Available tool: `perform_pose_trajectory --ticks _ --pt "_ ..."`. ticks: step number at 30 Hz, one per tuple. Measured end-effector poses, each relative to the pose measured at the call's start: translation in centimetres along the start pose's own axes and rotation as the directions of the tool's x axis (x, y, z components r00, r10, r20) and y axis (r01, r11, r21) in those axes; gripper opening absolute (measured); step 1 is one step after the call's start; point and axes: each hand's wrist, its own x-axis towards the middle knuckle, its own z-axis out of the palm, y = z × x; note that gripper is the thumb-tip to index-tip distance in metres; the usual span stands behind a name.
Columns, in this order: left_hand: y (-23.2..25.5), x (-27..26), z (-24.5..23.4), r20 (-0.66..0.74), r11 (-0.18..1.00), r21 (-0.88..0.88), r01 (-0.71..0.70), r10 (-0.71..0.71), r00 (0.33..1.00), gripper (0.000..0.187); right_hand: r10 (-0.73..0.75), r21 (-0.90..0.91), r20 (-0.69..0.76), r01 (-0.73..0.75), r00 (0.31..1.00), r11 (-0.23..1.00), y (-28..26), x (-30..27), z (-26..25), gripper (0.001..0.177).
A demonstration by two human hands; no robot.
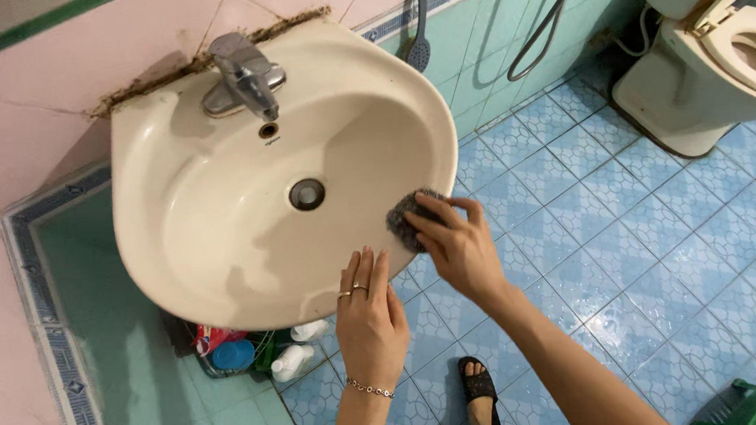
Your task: The person scrubs a white ceramic bathroom sink using a dark scouring pad. They clean the basin, the faucet, and the surrounding rim. The person turns on the tap to rinse the sink and the pad during the process.
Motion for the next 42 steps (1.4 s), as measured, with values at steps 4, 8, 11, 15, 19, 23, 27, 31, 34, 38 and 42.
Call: perform_pose_trajectory --ticks 4,8,11,15,19,23,27,31,34,38,42 --pt "1.5 0.9 1.3 0.015 0.999 0.024 0.022 -0.022 1.000 0.043 0.027 -0.032 0.023 -0.027 0.999 0.999 4.5 2.7 0.7 0.030" --pt "2.5 2.1 2.7 0.017 0.999 0.041 0.031 -0.031 0.999 0.042 0.025 -0.066 0.017 -0.024 1.000 0.998 8.5 6.0 1.4 0.031" --pt "3.1 2.9 3.7 0.016 0.998 0.053 0.037 -0.037 0.999 0.043 0.045 -0.069 0.026 -0.043 0.999 0.997 10.1 7.6 1.9 0.032" --pt "3.7 3.3 4.5 0.008 0.997 0.047 0.058 -0.059 0.998 0.046 0.041 -0.057 0.041 -0.039 0.998 0.998 9.7 6.0 1.6 0.038" --pt "3.9 3.5 4.7 -0.036 0.995 0.007 0.097 -0.097 0.995 0.047 0.024 -0.011 0.072 -0.023 0.997 1.000 4.6 1.3 0.2 0.043" --pt "3.9 2.2 4.0 -0.082 0.989 -0.017 0.145 -0.146 0.986 0.043 -0.033 0.141 0.131 0.015 0.991 0.990 -1.9 -1.6 -1.6 0.049" --pt "3.7 0.9 3.3 -0.073 0.975 0.005 0.221 -0.220 0.973 0.038 -0.058 0.276 0.162 0.011 0.985 0.961 -4.1 -2.1 -2.6 0.044" --pt "3.9 0.5 3.4 -0.028 0.979 0.089 0.181 -0.179 0.983 0.043 0.128 0.651 0.187 -0.220 0.974 0.727 -1.7 -2.3 -3.4 0.054" --pt "4.3 1.0 4.2 0.081 0.973 0.199 0.113 -0.131 0.988 0.057 0.462 0.639 0.396 -0.600 0.794 0.482 0.4 -3.2 -4.9 0.048" --pt "4.1 2.9 6.2 0.212 0.933 0.359 0.029 -0.112 0.971 0.069 0.575 0.595 0.430 -0.697 0.696 0.399 2.8 -4.9 -5.6 0.049" --pt "3.9 6.0 9.2 0.252 0.930 0.368 0.021 -0.122 0.960 0.070 0.575 0.590 0.492 -0.736 0.654 0.332 4.4 -8.2 -5.0 0.049"
